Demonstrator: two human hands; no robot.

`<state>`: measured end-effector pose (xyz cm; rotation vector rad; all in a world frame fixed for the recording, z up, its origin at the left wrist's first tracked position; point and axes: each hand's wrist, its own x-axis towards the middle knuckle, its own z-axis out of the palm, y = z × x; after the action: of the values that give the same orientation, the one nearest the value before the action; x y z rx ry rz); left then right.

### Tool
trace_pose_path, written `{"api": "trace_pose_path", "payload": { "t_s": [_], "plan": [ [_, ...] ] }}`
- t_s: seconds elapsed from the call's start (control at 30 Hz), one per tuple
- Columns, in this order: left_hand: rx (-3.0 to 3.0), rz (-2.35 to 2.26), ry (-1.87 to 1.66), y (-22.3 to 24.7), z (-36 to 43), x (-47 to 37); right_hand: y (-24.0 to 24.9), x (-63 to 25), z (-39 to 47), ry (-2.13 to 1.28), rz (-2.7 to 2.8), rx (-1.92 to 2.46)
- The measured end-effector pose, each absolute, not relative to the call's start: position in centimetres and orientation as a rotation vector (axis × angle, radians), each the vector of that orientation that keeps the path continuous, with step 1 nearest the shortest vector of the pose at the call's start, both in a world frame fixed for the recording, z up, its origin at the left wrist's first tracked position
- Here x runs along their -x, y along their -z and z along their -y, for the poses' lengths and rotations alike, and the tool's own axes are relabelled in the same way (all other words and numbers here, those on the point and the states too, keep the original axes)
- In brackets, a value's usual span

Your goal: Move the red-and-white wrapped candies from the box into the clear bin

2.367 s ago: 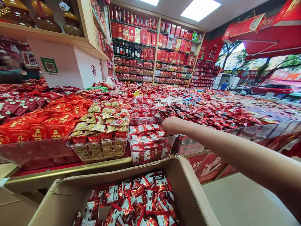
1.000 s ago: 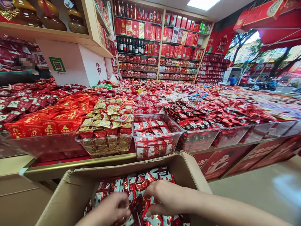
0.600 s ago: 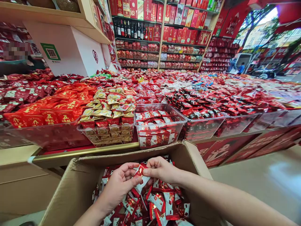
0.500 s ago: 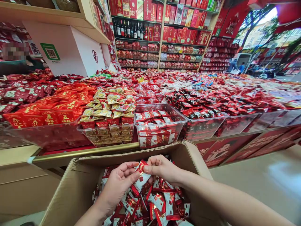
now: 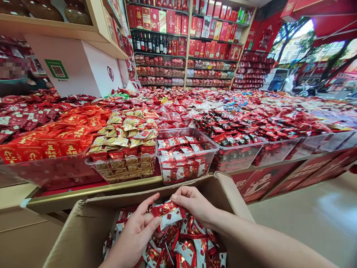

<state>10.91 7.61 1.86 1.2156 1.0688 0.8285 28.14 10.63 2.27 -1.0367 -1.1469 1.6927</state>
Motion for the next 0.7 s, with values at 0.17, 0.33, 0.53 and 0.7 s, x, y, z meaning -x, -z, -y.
{"api": "trace_pose_path", "payload": {
  "t_s": [0.17, 0.33, 0.53, 0.7],
  "plan": [
    [-1.200, -0.979, -0.839, -2.1, -8.2, -10.4, -1.9, -28.3, -10.5, -1.702, 1.086, 1.053],
    [-1.127, -0.915, -0.818, -2.0, -8.4, -9.8, -3.6, -29.5, -9.7, -1.073, 1.891, 0.788],
    [-0.952, -0.971, -0.842, -3.1, -7.9, -10.6, -6.0, -29.8, -8.5, -0.186, 2.387, 0.493],
    [-1.039, -1.186, -0.663, -0.2, -8.8, -9.8, -10.1, -31.5, -9.5, -0.034, 2.213, 0.438]
  ]
}}
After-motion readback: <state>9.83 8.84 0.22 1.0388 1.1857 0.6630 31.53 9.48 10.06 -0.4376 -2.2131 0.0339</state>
